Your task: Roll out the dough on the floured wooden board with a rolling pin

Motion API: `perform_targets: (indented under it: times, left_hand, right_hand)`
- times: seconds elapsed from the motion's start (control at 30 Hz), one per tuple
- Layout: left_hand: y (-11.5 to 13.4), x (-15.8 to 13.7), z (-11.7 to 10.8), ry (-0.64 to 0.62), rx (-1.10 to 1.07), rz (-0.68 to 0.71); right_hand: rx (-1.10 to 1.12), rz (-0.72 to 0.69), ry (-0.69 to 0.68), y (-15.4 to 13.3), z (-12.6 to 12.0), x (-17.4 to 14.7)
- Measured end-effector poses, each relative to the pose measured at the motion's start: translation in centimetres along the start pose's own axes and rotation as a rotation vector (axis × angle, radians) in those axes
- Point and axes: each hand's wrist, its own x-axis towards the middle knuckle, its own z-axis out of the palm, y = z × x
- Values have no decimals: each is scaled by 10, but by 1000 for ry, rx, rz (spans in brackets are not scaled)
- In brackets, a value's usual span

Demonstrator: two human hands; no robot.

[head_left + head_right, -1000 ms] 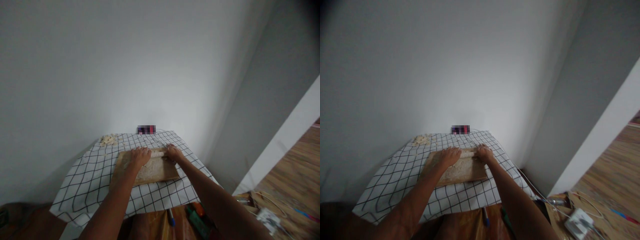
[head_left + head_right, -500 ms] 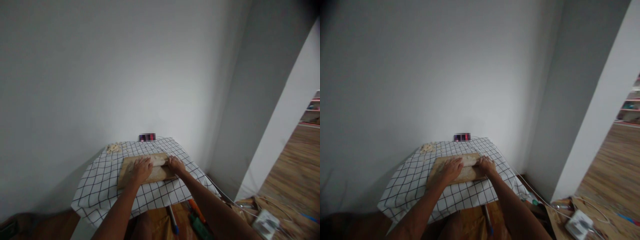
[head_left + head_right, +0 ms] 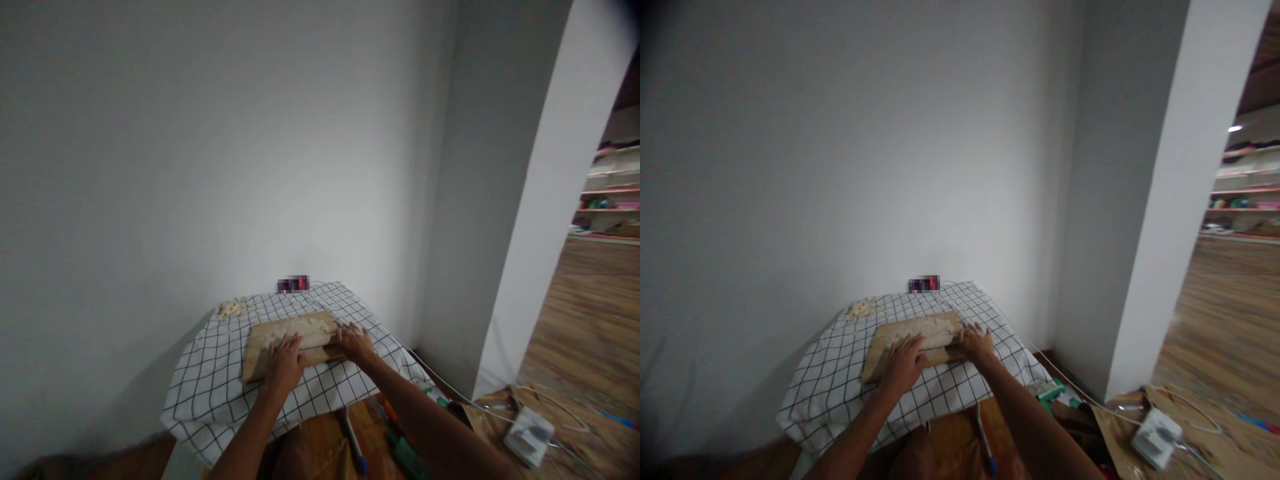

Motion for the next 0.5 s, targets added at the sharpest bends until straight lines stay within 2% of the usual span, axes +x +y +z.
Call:
perform_targets:
  times: [0.13, 0.27, 0.37, 0.5]
  left_hand:
    - [6, -14, 7, 58, -16, -18]
    - [7, -20, 8, 100, -5, 13]
    - [3, -20, 9, 126, -22, 32]
    - [-1, -19, 13, 146, -50, 56]
  right_hand:
    - [-40, -54, -13, -2, 2, -14]
    - [25, -28, 95, -13, 10, -26]
    - [65, 16, 167, -21, 16, -26]
    - [85, -8, 165, -25, 14, -23]
